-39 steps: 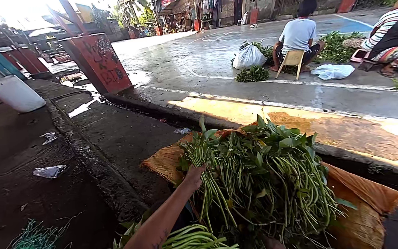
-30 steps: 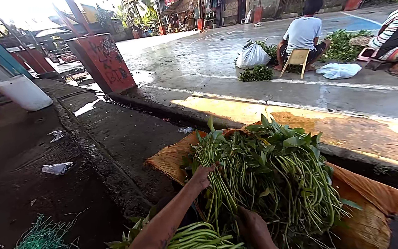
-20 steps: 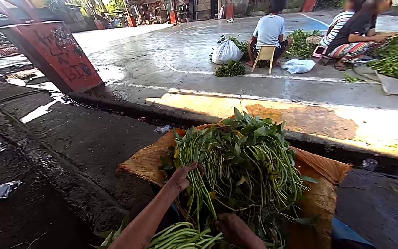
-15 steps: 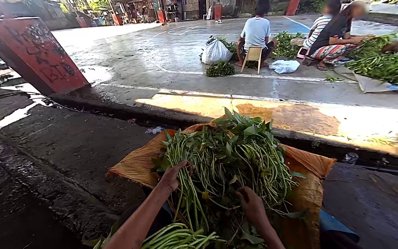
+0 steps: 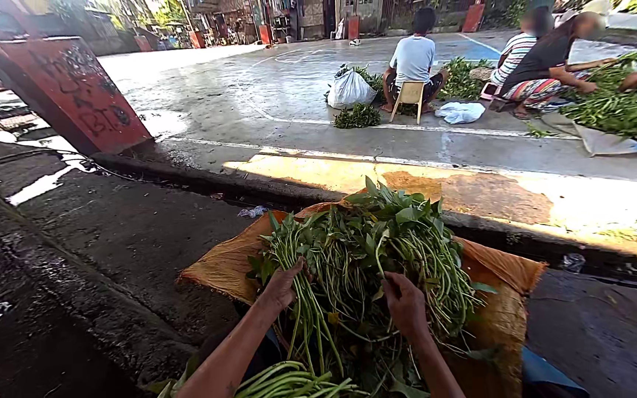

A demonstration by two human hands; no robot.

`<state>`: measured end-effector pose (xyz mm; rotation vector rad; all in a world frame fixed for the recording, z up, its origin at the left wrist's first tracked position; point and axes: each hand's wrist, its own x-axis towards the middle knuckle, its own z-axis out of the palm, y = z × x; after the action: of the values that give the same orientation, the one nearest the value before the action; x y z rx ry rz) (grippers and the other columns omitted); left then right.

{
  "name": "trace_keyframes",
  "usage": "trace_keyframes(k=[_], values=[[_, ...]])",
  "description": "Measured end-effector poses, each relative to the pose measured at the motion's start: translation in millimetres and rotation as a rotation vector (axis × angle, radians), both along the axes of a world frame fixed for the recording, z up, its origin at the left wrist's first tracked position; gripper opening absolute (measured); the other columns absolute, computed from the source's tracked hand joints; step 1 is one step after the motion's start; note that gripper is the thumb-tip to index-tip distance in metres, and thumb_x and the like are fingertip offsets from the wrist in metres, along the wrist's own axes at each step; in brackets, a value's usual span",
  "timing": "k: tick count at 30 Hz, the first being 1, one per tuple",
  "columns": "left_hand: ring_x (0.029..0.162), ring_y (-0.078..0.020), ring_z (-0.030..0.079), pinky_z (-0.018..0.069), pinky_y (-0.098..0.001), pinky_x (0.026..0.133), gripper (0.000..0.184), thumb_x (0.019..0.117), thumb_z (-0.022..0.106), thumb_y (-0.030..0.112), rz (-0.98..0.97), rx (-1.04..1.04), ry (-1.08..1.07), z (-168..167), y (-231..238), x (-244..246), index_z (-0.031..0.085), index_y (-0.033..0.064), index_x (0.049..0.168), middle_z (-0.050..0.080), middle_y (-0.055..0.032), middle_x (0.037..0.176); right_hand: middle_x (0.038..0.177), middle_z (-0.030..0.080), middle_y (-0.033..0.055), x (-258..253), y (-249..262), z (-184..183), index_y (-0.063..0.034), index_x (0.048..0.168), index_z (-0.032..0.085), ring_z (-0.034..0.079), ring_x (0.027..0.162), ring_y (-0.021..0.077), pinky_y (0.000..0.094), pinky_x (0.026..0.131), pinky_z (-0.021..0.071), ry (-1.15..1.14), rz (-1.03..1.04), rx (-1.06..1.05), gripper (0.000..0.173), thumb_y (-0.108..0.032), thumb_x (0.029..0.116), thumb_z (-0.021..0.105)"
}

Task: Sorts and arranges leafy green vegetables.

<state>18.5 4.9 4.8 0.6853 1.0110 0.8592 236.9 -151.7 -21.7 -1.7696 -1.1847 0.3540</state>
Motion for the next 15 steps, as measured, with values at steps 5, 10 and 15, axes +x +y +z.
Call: trace_keyframes(k=[5, 10, 15], values=[[0.065, -0.0178, 0.066, 0.0595, -0.0305, 0.064, 0.005, 0.1041, 0.053, 0.003, -0.101, 0.015, 0.032, -2.8, -3.4, 1.3, 0.056, 0.0013, 0.108, 0.065, -0.0099, 0.078, 0.089, 0.07, 0.0091, -69.2, -35.7, -27.6, -0.0028, 0.112, 0.076, 0.066, 0.073, 0.0112, 0.0239, 0.068, 0.0563, 0.067, 0.162, 0.162, 0.025, -0.008, 0.091, 0.064], [0.07, -0.018, 0.067, 0.0598, -0.0312, 0.068, 0.008, 0.1015, 0.056, -0.002, -0.23, 0.064, 0.043, -4.3, -10.1, 2.3, 0.057, 0.0015, 0.109, 0.067, -0.0093, 0.084, 0.088, 0.069, 0.0087, -76.5, -38.0, -39.8, -0.0063, 0.113, 0.078, 0.067, 0.073, 0.0163, 0.0306, 0.068, 0.0586, -0.045, 0.185, 0.136, 0.026, -0.008, 0.0908, 0.064], [0.065, -0.0179, 0.066, 0.059, -0.0306, 0.064, 0.005, 0.1023, 0.056, 0.001, -0.149, 0.065, 0.097, -5.5, -9.2, 1.8, 0.059, -0.0001, 0.107, 0.066, -0.0106, 0.082, 0.095, 0.072, 0.0115, -66.2, -52.2, -38.1, -0.0078, 0.116, 0.076, 0.071, 0.08, 0.0259, 0.0448, 0.073, 0.0598, -0.117, 0.248, -0.036, 0.027, -0.011, 0.0945, 0.061]])
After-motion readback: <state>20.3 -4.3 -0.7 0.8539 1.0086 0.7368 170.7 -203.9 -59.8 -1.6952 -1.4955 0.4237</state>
